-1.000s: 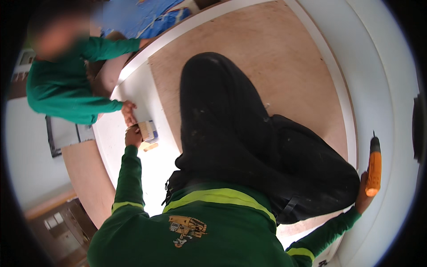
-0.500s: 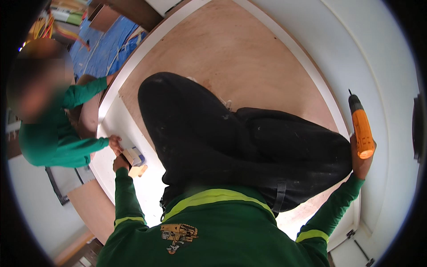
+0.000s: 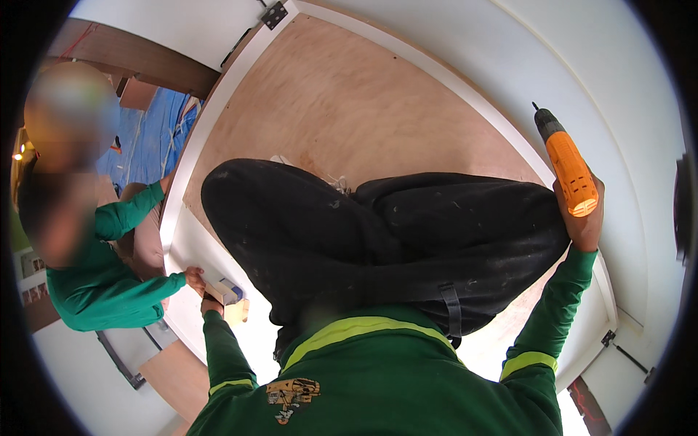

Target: The person assembles a cabinet by securing a wooden panel to the cabinet frame using a cordless drill. They position the panel, align it, and drive screws into pre-drilled holes to attach it firmly.

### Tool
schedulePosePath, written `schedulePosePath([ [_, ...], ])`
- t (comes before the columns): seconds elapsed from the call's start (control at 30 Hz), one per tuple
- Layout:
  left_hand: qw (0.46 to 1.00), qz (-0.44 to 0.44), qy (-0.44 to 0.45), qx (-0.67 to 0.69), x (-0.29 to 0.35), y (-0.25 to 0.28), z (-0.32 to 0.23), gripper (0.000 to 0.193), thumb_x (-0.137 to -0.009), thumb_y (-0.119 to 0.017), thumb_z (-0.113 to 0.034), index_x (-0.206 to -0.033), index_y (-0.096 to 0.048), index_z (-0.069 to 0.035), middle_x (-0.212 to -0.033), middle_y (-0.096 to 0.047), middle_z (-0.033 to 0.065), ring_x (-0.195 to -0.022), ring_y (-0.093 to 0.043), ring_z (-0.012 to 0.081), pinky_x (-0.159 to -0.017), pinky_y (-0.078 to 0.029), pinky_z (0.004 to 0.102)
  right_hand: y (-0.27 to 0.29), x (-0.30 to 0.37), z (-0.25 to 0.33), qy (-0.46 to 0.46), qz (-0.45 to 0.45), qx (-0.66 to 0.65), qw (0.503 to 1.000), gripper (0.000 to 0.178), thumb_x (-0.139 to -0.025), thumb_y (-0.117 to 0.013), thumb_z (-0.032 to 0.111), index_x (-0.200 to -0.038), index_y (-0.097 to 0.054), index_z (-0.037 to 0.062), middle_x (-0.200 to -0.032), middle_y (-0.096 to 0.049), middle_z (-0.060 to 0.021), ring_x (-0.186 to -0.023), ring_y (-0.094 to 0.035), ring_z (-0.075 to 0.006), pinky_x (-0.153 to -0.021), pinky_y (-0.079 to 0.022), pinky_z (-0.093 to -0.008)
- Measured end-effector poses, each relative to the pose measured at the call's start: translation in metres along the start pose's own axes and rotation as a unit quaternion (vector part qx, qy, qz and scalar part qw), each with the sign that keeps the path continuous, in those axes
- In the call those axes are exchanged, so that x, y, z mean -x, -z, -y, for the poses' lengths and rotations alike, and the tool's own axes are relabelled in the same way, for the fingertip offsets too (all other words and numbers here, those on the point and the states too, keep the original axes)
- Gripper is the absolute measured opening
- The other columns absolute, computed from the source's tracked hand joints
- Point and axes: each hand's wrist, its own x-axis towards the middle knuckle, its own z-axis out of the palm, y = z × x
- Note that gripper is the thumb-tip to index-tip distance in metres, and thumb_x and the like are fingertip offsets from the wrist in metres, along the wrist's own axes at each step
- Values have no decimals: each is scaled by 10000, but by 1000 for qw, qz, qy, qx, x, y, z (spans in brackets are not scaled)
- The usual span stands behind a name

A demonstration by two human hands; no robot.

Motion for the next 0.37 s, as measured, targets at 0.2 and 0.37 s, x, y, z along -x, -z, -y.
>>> schedulePosePath([
  [0.2, 882, 9, 200, 427, 5, 7, -46, 457, -1117, -454, -296, -1512, -562, -96, -1502, -618, 99, -1330, -614, 303, -1104, -517, 449, 1, -4, 4, -12, 3, -21, 1000, 376, -842, -788, 78, -1191, -691, -22, -1017, -753, -175, -846, -713, -325, -831, -569, -383],
  [0.37, 992, -38, 101, -63, 22, 14, -58, 544, -1055, -633, -328, -1584, -529, -254, -1498, -655, 52, -1309, -656, 238, -1065, -557, 365, 5, -7, 1, -22, 33, -27, 999, 359, -883, -754, 121, -1224, -704, 21, -1033, -759, -180, -864, -722, -338, -842, -566, -384],
])
